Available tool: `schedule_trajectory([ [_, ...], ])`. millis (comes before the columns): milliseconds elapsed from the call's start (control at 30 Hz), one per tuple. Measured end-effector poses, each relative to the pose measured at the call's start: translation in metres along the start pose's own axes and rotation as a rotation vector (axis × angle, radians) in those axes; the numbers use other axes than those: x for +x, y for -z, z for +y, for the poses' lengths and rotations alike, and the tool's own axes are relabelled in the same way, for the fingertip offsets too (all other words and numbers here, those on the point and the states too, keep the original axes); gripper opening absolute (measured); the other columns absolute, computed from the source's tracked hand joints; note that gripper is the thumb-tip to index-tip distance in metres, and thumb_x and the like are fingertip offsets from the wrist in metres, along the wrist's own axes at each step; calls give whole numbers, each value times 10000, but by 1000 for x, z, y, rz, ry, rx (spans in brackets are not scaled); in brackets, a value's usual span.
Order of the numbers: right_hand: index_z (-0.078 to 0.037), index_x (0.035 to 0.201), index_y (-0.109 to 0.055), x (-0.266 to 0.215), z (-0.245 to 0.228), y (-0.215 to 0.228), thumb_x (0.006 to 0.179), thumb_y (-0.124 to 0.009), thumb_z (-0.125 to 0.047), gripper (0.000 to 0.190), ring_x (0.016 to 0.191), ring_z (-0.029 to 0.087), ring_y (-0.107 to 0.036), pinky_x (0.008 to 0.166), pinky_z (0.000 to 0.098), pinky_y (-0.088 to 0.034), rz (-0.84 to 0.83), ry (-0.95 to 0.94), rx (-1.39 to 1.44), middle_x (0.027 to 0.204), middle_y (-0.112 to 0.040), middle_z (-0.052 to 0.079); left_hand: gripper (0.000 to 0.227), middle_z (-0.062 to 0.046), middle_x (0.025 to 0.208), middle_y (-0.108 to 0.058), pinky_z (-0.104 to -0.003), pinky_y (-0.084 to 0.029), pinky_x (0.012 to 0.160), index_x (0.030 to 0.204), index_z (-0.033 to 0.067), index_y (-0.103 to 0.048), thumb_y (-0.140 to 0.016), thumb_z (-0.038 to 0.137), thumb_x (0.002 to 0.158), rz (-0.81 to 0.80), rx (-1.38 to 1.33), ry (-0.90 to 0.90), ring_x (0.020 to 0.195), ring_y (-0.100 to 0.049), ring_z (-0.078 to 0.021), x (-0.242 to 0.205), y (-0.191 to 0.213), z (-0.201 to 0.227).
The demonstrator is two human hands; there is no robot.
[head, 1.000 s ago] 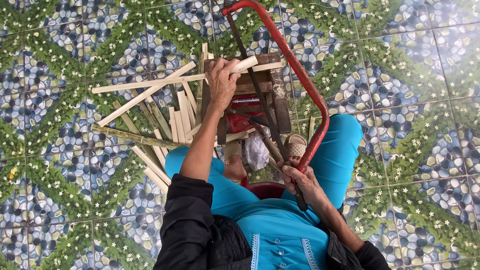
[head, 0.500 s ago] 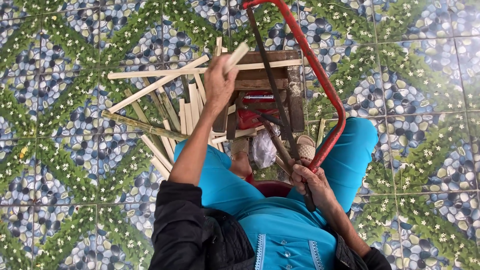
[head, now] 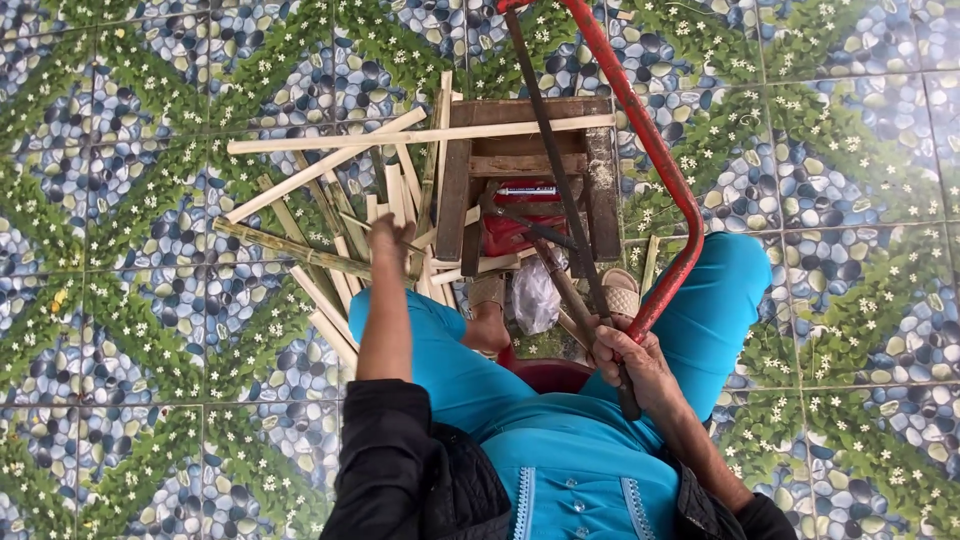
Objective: Sawing thin strips of bamboo using a hand saw on a wooden block
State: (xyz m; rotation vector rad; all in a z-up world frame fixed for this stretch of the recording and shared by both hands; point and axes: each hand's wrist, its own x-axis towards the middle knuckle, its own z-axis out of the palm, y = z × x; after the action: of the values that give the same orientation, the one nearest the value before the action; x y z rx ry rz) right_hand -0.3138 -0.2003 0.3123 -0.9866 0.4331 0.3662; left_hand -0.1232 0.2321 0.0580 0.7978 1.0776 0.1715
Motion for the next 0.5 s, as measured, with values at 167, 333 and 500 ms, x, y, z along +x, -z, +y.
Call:
schedule_trajectory([
  [167,42,790,-640,-6,-7,-12,918,-687,5,141,346,205,-495,269,316,-424,29,20,-47,574,-509,178,561,-237,1285,-542,-654,-528,925,1360,117,-531,-629,446,916,112,387,165,1185,-594,-443,41,-6,-111],
  [333,14,680,-597,-10,-23,-29,937,-668,-64,278,312,197,-444,279,294,-376,-9,20,-122,464,-454,148,445,-99,1300,-555,-403,-496,1064,1417,181,-488,-448,429,1050,-100,425,254,1188,-600,-255,11,-12,-108],
  [500,9,613,-574,-8,-29,-33,939,-656,-113,358,278,195,-433,275,283,-352,-27,10,-168,398,-436,144,441,-99,1238,-567,-399,-512,972,1434,213,-444,-496,368,1024,-125,402,214,1081,-591,-252,-18,-44,-95],
])
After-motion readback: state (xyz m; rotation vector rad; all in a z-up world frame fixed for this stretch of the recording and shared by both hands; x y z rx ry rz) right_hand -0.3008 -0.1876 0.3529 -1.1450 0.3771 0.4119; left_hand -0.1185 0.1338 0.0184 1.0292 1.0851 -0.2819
